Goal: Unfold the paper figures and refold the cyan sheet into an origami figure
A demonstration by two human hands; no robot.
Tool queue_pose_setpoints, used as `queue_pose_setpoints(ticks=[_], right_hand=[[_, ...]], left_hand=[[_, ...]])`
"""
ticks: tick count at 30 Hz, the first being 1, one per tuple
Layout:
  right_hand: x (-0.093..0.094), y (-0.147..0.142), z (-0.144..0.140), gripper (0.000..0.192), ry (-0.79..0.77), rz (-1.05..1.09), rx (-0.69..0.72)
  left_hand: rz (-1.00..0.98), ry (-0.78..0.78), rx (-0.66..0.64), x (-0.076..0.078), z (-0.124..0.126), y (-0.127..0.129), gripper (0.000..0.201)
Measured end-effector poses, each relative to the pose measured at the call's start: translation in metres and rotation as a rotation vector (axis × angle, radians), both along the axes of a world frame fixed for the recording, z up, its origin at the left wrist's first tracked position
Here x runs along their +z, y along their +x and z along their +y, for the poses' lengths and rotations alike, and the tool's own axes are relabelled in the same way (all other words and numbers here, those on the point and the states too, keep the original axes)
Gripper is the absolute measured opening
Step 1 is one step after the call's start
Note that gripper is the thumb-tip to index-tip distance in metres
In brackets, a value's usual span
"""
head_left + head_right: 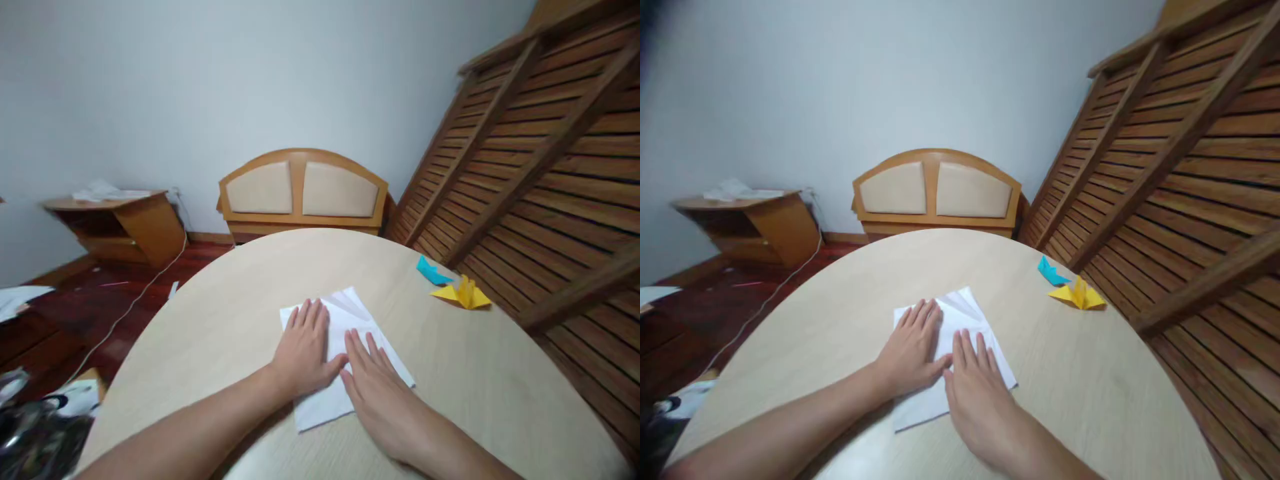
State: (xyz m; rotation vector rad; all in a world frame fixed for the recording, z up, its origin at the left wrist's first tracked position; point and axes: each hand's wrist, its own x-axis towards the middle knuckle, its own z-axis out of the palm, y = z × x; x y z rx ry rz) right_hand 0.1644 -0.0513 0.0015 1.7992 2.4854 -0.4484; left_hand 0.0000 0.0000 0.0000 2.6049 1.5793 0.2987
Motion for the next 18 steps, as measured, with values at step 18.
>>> queue_pose_setpoints(ticks=[18], right_hand=[[-0.004,0.043,0.05,0.065,-0.091,0.217,0.203]], left_hand=[[-0.052,-0.15,-0.104,-0.003,-0.015,0.009,0.095]])
